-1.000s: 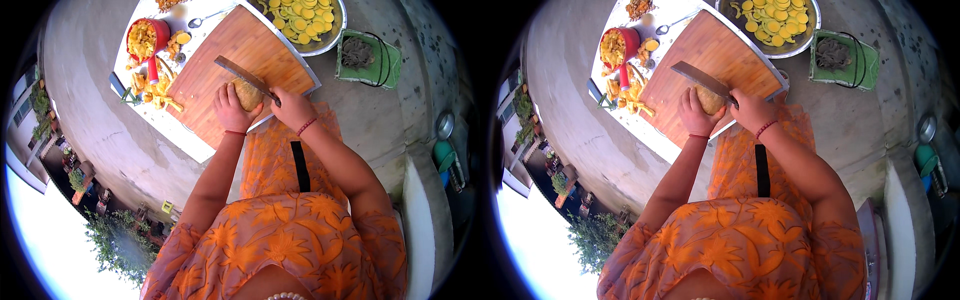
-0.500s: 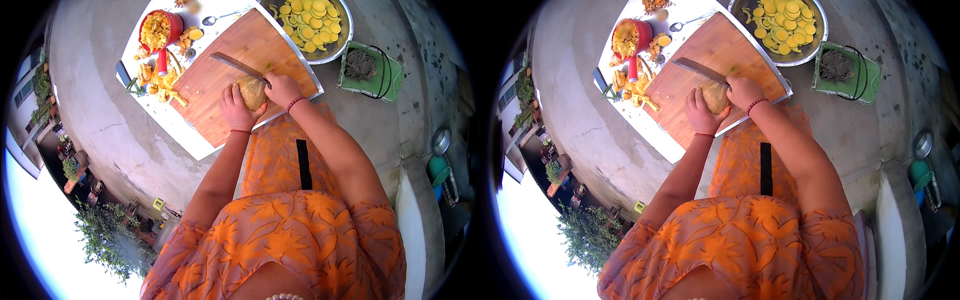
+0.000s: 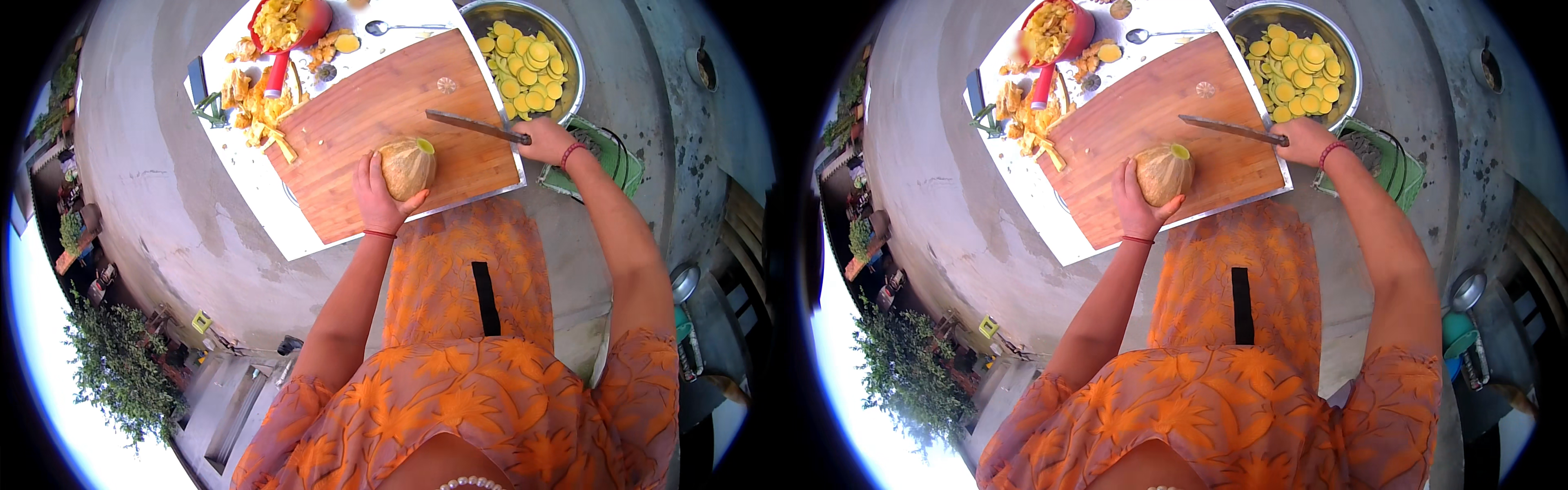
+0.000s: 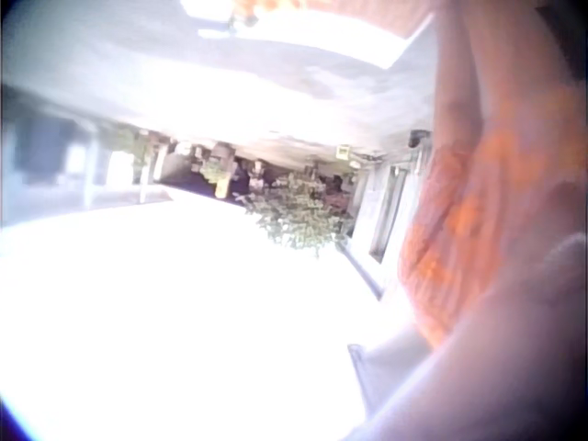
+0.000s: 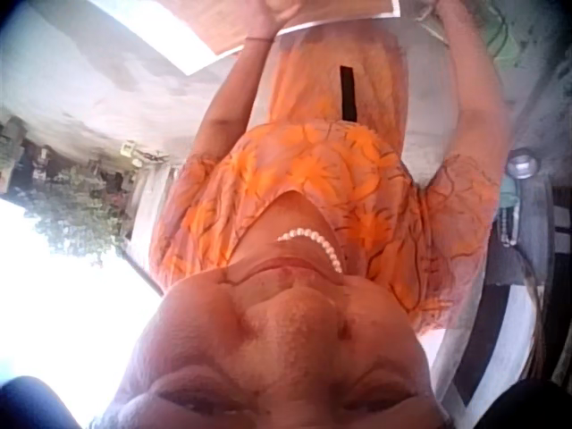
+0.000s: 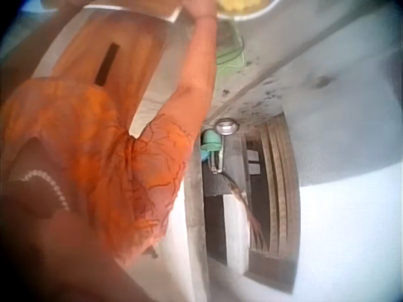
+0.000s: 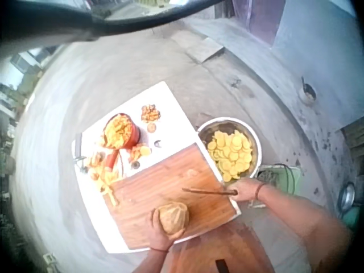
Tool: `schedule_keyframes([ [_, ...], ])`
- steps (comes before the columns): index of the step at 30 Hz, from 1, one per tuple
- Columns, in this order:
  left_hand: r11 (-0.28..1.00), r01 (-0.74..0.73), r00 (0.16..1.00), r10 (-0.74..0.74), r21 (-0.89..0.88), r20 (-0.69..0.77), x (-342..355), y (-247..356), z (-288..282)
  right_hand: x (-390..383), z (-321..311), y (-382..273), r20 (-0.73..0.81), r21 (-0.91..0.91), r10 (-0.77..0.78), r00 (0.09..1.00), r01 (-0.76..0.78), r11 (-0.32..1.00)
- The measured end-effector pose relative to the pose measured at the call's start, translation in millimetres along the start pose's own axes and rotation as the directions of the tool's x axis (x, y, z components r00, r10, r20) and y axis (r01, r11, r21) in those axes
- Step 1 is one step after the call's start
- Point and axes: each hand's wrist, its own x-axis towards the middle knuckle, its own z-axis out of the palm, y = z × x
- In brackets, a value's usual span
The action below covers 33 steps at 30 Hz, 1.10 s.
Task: The person slices a pumpkin on a wooden board, then scoops out the seeds and inner flesh by hand.
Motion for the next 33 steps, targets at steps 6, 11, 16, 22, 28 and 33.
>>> schedule_keyframes([
  [6, 0.990, -0.003, 0.998, -0.006, -0.143, -0.063, -21, -12, -1, 104, -71, -2, -0.037, -0.197, -0.180, 0.983, 0.169, 0.966],
  [11, 0.991, -0.070, 0.995, 0.061, -0.116, -0.081, -32, -11, 0, 136, -39, -58, -0.329, -0.246, -0.300, 0.896, 0.225, 0.943],
  [16, 0.997, -0.008, 0.990, -0.002, -0.071, -0.138, -44, -12, -4, 95, 68, -96, -0.308, -0.023, -0.103, 0.946, 0.101, 0.995],
  [22, 0.998, 0.044, 0.990, -0.049, -0.043, -0.130, -74, -15, -13, 64, 138, -126, -0.265, 0.514, 0.084, 0.960, 0.067, 0.855],
  [28, 0.911, 0.277, 0.948, -0.311, -0.304, -0.070, -105, -24, -20, 43, 167, -163, -0.338, 0.688, 0.117, 0.934, 0.161, 0.708],
  [33, 0.860, 0.134, 0.984, -0.176, -0.493, -0.039, -57, -39, 3, 30, 113, -167, -0.442, 0.545, 0.143, 0.886, 0.139, 0.827],
])
